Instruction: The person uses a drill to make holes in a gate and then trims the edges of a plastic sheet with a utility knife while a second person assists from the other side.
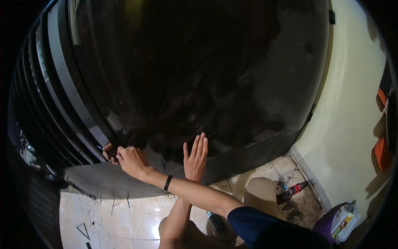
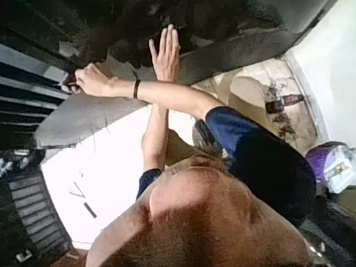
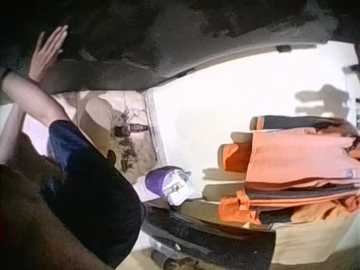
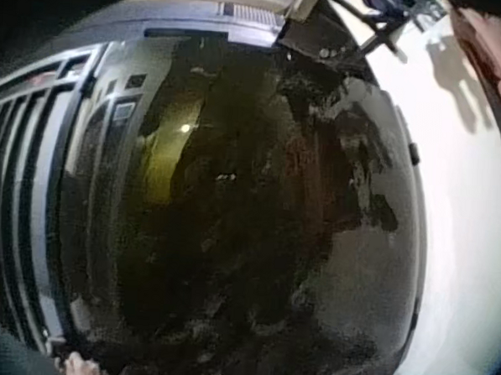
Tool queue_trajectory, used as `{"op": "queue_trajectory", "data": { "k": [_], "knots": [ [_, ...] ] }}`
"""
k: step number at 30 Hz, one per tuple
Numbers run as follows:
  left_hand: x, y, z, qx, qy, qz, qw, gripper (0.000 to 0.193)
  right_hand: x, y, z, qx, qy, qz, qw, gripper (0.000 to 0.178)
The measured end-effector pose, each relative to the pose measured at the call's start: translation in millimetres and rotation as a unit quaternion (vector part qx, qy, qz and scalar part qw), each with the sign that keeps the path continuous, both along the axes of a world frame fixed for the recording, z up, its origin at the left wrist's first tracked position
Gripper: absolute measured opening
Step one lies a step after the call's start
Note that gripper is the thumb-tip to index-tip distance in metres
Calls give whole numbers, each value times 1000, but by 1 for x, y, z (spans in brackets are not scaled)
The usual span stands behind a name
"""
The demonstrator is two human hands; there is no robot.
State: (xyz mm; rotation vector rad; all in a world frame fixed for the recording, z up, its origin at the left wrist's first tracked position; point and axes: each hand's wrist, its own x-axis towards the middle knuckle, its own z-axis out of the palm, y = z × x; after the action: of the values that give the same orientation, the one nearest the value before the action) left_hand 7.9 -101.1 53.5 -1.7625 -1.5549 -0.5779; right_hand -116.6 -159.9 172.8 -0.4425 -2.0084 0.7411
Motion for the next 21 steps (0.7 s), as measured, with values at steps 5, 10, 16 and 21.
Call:
{"op": "queue_trajectory", "data": {
  "k": [5, 10, 16, 21],
  "knots": [
    [12, 6, -4, -14, 27, 11, 999, 81, 22, 13, 8, 47, -62, -19, 997, 15],
    [-25, -5, -19, 10, 11, 11, 1000, 69, 127, 7, 72, 296, 249, -114, 915, 41],
    [1, -4, -4, -26, 37, 24, 999, 82, 311, 172, 165, 392, 180, -436, 790, 76],
    [1, -3, -9, -19, 25, 18, 999, 88, 338, 212, 184, 402, 2, -443, 801, 86]
  ]
}}
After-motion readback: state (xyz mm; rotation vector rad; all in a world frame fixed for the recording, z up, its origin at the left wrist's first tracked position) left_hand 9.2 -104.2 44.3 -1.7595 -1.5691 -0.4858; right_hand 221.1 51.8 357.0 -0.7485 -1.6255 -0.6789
